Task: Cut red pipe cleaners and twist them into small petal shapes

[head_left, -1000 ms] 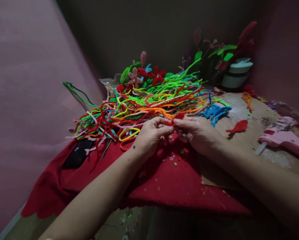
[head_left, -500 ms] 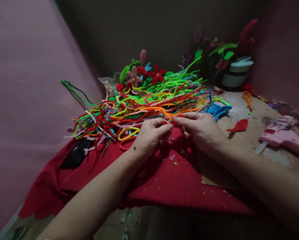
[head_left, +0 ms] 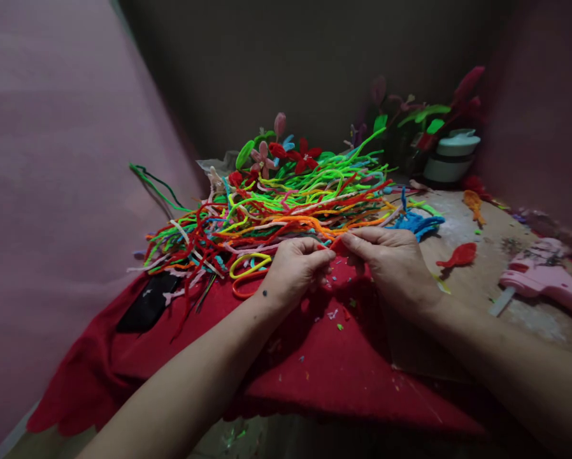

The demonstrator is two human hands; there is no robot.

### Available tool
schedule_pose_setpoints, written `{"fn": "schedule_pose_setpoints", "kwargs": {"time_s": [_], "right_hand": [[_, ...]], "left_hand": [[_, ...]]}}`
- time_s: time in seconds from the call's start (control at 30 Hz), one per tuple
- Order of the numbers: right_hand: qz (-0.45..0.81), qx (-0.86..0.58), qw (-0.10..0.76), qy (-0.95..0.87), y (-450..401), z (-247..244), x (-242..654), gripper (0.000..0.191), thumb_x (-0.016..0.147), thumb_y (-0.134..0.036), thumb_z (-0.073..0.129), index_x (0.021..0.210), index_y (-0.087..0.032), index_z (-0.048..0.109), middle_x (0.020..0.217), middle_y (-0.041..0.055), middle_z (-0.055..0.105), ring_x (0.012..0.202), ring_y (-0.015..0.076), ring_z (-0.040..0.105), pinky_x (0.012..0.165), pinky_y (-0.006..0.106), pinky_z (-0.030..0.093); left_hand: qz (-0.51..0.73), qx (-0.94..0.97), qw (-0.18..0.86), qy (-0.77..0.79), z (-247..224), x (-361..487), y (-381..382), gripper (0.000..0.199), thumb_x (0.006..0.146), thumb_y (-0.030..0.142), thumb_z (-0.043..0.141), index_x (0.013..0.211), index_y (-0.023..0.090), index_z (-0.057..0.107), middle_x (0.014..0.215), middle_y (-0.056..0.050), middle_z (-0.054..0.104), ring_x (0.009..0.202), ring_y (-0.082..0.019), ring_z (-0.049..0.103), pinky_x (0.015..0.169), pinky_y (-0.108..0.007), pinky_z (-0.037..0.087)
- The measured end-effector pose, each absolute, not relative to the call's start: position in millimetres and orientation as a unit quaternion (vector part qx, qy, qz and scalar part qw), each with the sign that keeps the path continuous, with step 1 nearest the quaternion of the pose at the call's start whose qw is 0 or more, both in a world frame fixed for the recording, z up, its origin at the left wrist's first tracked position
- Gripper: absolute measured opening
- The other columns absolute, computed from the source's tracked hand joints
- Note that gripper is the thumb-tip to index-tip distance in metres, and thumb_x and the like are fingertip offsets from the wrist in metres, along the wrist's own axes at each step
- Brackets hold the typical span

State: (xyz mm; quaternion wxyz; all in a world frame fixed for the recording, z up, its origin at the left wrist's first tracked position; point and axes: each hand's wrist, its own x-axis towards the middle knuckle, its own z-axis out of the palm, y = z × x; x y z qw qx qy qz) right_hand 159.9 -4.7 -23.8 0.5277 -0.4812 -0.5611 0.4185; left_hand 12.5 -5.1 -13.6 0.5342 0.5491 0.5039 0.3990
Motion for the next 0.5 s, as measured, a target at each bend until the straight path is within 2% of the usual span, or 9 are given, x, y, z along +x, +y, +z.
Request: {"fn": "schedule_pose_setpoints", "kwargs": {"time_s": [0.17,0.27,0.37,0.5], "right_hand": [[0.521,-0.440,0.494,-0.539,-2.7,-23.4,159.8,0.021,0.069,-0.033,0.067,0.071,-0.013,0.066,0.057,-0.0007,0.057,0.050,0.0091,0.047,0.048,0.023,0.035],[0.515,-0.466,0.491,-0.526,-1.7,-23.9,158.8,0.019,0.068,-0.031,0.067,0.066,-0.013,0.063,0.053,-0.0016,0.054,0.048,0.0082,0.044,0.046,0.022,0.033],[0.524,-0.460,0.501,-0.513,0.6,-26.6,159.0,0.015,0.069,-0.029,0.065,0.070,-0.014,0.063,0.054,-0.0023,0.054,0.045,0.0081,0.043,0.043,0.022,0.031],[0.544,-0.458,0.470,-0.523,1.1,-25.6,160.6,0.011,0.068,-0.026,0.063,0.067,-0.015,0.061,0.051,-0.0026,0.053,0.043,0.0090,0.044,0.043,0.023,0.032]], "left_hand": [[0.386,0.552,0.572,0.469,-14.6,6.1,-2.2,0.019,0.071,0.029,0.064,0.065,0.013,0.056,0.052,0.002,0.053,0.038,-0.005,0.043,0.037,-0.018,0.032],[0.372,0.555,0.589,0.455,-13.2,2.6,-1.2,0.017,0.070,0.027,0.065,0.068,0.013,0.057,0.053,0.002,0.055,0.041,-0.006,0.046,0.041,-0.018,0.035],[0.381,0.557,0.581,0.456,-12.4,2.4,-1.0,0.013,0.070,0.024,0.065,0.070,0.013,0.058,0.054,0.002,0.056,0.042,-0.006,0.047,0.043,-0.018,0.038],[0.390,0.558,0.575,0.454,-13.4,5.4,-1.9,0.014,0.069,0.024,0.065,0.074,0.014,0.057,0.056,0.003,0.055,0.042,-0.006,0.047,0.041,-0.018,0.037]]}}
